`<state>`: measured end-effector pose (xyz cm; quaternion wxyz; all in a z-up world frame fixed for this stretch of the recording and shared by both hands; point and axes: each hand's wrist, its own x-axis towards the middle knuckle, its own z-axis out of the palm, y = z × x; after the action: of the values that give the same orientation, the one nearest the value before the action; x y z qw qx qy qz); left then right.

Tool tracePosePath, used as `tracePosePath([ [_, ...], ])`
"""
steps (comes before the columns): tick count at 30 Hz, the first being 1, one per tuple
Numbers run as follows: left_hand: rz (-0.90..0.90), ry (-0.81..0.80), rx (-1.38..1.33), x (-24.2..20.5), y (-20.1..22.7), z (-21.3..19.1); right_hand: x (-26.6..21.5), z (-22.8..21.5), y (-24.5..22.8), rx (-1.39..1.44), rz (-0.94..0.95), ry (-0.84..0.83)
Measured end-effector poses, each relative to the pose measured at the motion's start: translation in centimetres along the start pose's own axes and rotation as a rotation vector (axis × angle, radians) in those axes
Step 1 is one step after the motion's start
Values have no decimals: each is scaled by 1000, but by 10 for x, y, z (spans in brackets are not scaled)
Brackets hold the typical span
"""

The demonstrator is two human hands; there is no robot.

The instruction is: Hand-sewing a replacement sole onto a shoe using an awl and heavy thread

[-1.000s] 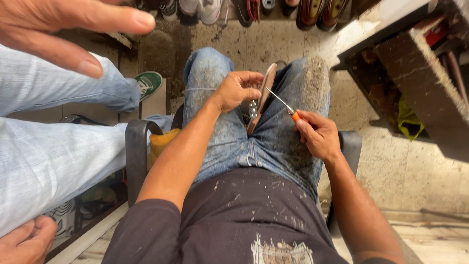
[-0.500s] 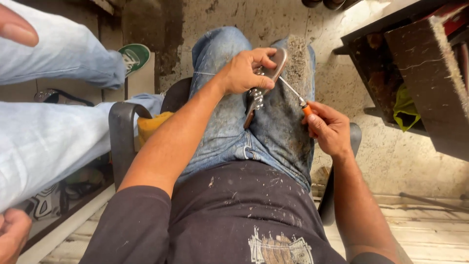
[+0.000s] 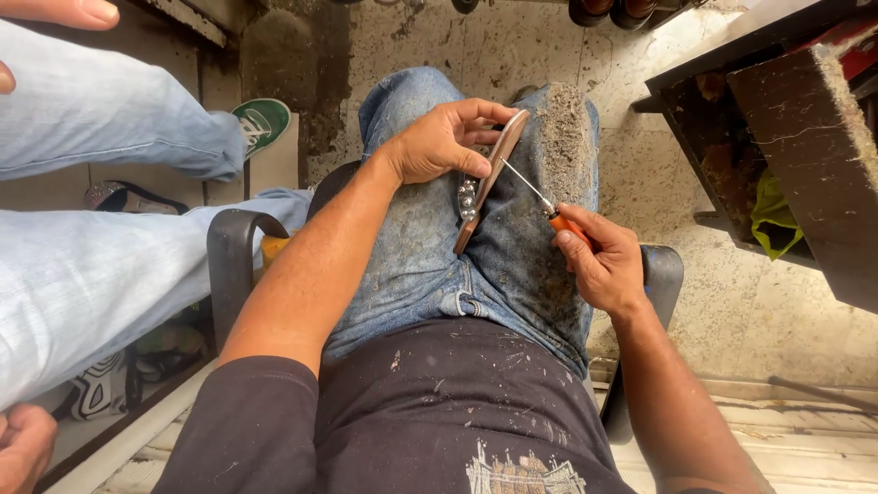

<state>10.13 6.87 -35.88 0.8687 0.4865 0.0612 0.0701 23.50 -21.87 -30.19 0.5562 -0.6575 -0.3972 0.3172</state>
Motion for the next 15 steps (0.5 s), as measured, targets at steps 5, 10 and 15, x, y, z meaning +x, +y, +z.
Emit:
tracePosePath([
  [5,-15,-45,88,0,12,11,-8,-5,11,69,-3,-4],
  [10,-55,-99,107,-2,23,24,-15,-11,-9,103,20,-24],
  [15,-130,-33,125,2,21,23,-8,-22,-25,5,46,-75],
])
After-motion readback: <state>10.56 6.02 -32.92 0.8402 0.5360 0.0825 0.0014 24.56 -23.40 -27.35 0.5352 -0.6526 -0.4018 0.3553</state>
